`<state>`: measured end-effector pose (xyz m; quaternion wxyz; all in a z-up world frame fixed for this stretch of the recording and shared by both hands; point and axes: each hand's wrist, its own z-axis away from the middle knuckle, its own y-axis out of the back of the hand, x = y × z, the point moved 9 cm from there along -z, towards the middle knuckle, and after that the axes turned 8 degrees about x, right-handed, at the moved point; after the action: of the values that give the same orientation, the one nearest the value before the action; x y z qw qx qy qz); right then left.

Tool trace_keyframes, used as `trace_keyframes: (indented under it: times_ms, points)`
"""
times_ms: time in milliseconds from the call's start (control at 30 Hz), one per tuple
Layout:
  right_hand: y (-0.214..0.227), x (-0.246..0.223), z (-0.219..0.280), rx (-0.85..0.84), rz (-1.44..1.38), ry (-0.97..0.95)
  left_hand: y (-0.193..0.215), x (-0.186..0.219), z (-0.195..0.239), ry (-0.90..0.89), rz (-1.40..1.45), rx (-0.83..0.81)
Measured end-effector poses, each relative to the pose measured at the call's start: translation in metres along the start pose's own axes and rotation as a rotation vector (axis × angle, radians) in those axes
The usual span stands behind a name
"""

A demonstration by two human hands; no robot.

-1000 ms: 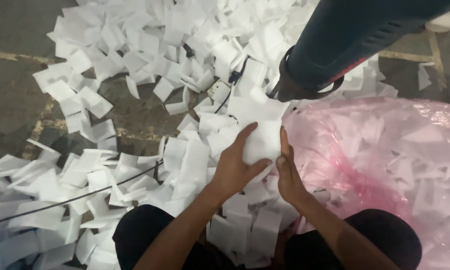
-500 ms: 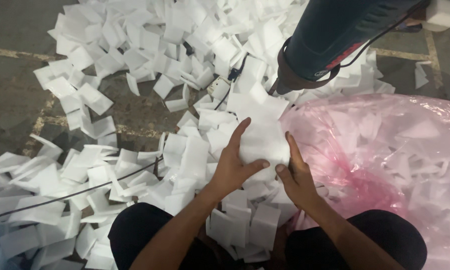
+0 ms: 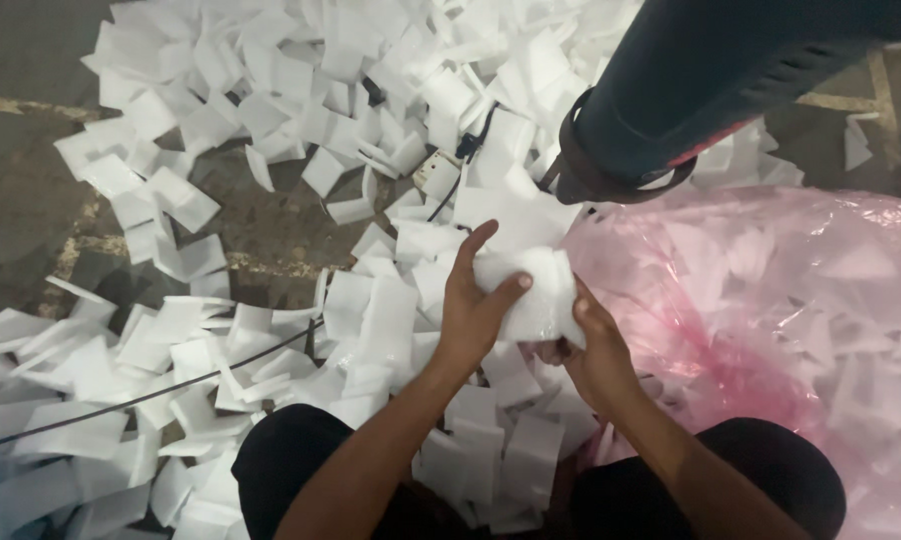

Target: The person sits on the floor and repeatedly picks up small white foam pieces, folds them in half, and places them into a pink plastic bag. The person handles the foam pieces one at a time using both hands.

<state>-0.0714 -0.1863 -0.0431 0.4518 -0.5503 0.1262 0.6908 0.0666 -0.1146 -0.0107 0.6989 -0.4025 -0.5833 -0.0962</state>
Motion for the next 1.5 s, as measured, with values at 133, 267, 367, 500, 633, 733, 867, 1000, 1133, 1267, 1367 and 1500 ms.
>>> trace_keyframes:
  times_ms: [133,267,367,500,633,733,867,1000,1133,1267,1367,1500]
  points:
    - [0.002,-0.005,-0.025,0.025,-0.207,0.0,-0.004,0.003,-0.026,-0.075,-0.119,0.025]
    - [0.011,-0.003,-0.065,0.152,-0.321,-0.089,-0.01,0.002,-0.062,-0.114,-0.136,0.072]
    - [0.008,-0.006,-0.095,0.149,-0.412,-0.125,-0.009,0.009,-0.093,-0.218,-0.257,0.144]
    - [-0.012,-0.029,-0.109,-0.086,-0.401,0.038,-0.007,0.008,-0.105,-0.252,-0.253,0.174]
    - [0.006,-0.016,-0.088,0.171,-0.195,0.023,-0.011,0.018,-0.088,-0.332,-0.307,0.129]
    - [-0.006,-0.038,-0.054,0.043,0.321,0.439,-0.012,0.015,-0.064,-0.194,-0.286,0.051]
    - [-0.009,-0.023,-0.011,-0.046,0.545,0.661,-0.006,0.013,-0.023,-0.029,-0.361,-0.023]
    - [0.002,0.007,0.008,-0.087,0.747,0.566,-0.009,0.027,0.011,-0.155,-0.293,-0.118]
    - [0.003,0.003,0.021,-0.165,0.905,0.764,-0.004,0.021,0.031,-0.188,-0.399,-0.127]
    - [0.027,-0.02,0.022,-0.138,0.944,0.753,-0.003,-0.008,0.043,-0.094,-0.563,-0.198]
    - [0.079,-0.055,0.021,-0.11,1.029,0.516,0.001,-0.033,0.048,-0.028,-0.741,-0.308]
    - [0.197,-0.112,0.048,0.026,1.21,0.301,0.016,-0.066,0.053,0.072,-0.971,-0.391]
